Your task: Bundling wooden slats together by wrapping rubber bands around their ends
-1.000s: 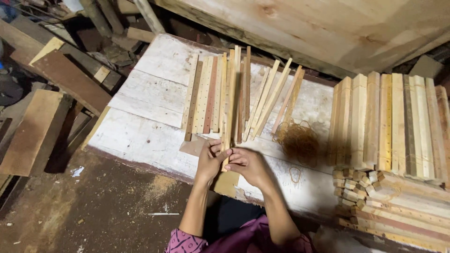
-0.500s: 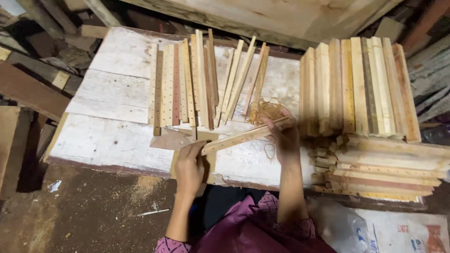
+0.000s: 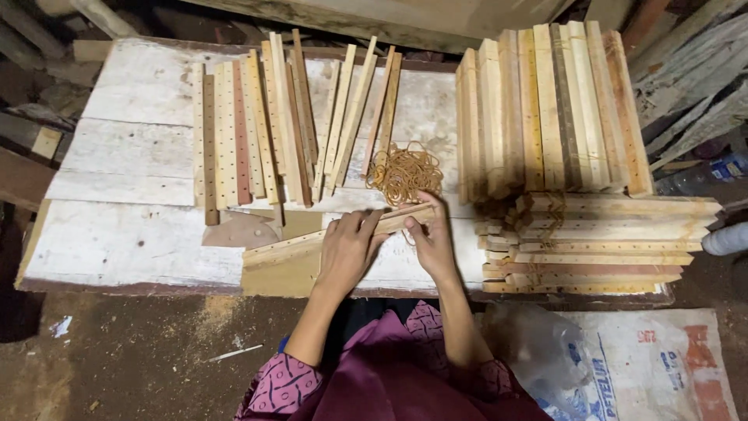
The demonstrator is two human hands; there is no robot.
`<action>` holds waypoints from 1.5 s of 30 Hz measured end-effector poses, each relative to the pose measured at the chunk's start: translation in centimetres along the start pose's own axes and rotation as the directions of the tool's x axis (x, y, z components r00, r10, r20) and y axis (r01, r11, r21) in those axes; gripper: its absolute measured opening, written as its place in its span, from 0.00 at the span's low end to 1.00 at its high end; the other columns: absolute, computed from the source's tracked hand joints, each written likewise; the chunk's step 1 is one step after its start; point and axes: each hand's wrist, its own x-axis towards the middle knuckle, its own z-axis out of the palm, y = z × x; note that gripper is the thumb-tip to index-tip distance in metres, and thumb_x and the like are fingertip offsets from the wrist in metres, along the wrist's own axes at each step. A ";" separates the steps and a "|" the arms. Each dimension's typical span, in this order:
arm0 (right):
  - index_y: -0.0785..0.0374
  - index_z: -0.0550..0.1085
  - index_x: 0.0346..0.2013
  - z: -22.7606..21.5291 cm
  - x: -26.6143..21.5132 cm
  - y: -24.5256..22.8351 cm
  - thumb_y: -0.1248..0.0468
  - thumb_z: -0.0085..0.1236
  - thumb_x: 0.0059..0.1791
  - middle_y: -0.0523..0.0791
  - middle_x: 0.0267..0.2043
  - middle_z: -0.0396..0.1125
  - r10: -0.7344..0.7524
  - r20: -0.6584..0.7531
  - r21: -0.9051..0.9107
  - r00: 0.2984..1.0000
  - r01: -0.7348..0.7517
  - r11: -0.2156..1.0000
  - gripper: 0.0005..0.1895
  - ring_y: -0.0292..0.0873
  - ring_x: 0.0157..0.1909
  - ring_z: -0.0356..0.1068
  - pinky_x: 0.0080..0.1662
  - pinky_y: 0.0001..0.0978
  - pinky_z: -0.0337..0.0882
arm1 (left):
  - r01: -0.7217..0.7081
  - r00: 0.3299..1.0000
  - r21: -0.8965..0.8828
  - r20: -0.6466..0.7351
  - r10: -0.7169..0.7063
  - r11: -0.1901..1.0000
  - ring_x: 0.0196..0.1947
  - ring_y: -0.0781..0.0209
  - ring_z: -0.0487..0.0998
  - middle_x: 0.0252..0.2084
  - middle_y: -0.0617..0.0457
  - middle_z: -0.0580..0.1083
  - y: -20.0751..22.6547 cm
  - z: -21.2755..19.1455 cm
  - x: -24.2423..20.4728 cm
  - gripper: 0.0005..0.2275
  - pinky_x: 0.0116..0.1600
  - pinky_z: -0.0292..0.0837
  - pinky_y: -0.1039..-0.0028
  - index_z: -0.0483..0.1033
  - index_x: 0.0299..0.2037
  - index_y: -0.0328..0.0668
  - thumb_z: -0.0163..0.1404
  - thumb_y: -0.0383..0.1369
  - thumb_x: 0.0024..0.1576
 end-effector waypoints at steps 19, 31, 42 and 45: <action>0.54 0.80 0.29 -2.5 -1.4 2.2 0.61 0.76 0.39 0.40 0.25 0.68 -0.347 -0.168 -0.743 0.922 0.113 0.660 0.10 0.45 0.31 0.67 0.39 0.36 0.67 | 0.064 0.981 0.175 -0.191 -0.029 0.983 0.44 0.59 0.75 0.38 0.58 0.74 -1.7 4.8 -0.4 0.15 0.55 0.64 0.64 0.74 0.51 0.52 0.55 0.45 0.58; 0.62 0.75 0.40 -2.4 -1.4 -0.9 0.72 0.62 0.50 0.48 0.33 0.76 -0.111 -0.353 -0.266 0.929 0.014 0.964 0.07 0.36 0.31 0.73 0.35 0.26 0.70 | 0.085 0.986 0.226 -0.156 -0.050 0.970 0.44 0.62 0.74 0.36 0.60 0.74 -1.9 5.2 -0.6 0.15 0.54 0.61 0.63 0.74 0.51 0.55 0.51 0.48 0.59; 0.64 0.78 0.52 0.0 -0.1 -0.9 0.78 0.56 0.49 0.55 0.46 0.76 -0.265 -0.234 -0.444 0.935 0.140 0.885 0.17 0.53 0.49 0.77 0.47 0.40 0.76 | 0.104 0.989 0.181 -0.120 -0.083 0.978 0.46 0.58 0.73 0.40 0.57 0.72 -1.9 4.6 -0.2 0.16 0.55 0.62 0.59 0.75 0.49 0.52 0.52 0.49 0.58; 0.64 0.75 0.57 -0.1 -0.5 -0.9 0.80 0.52 0.49 0.57 0.49 0.75 -0.249 -0.247 -0.398 0.936 0.136 0.907 0.22 0.53 0.51 0.76 0.50 0.39 0.76 | 0.102 0.989 0.189 -0.123 -0.079 0.977 0.46 0.58 0.73 0.40 0.57 0.72 -1.8 5.0 -0.5 0.17 0.56 0.61 0.57 0.75 0.49 0.51 0.52 0.50 0.58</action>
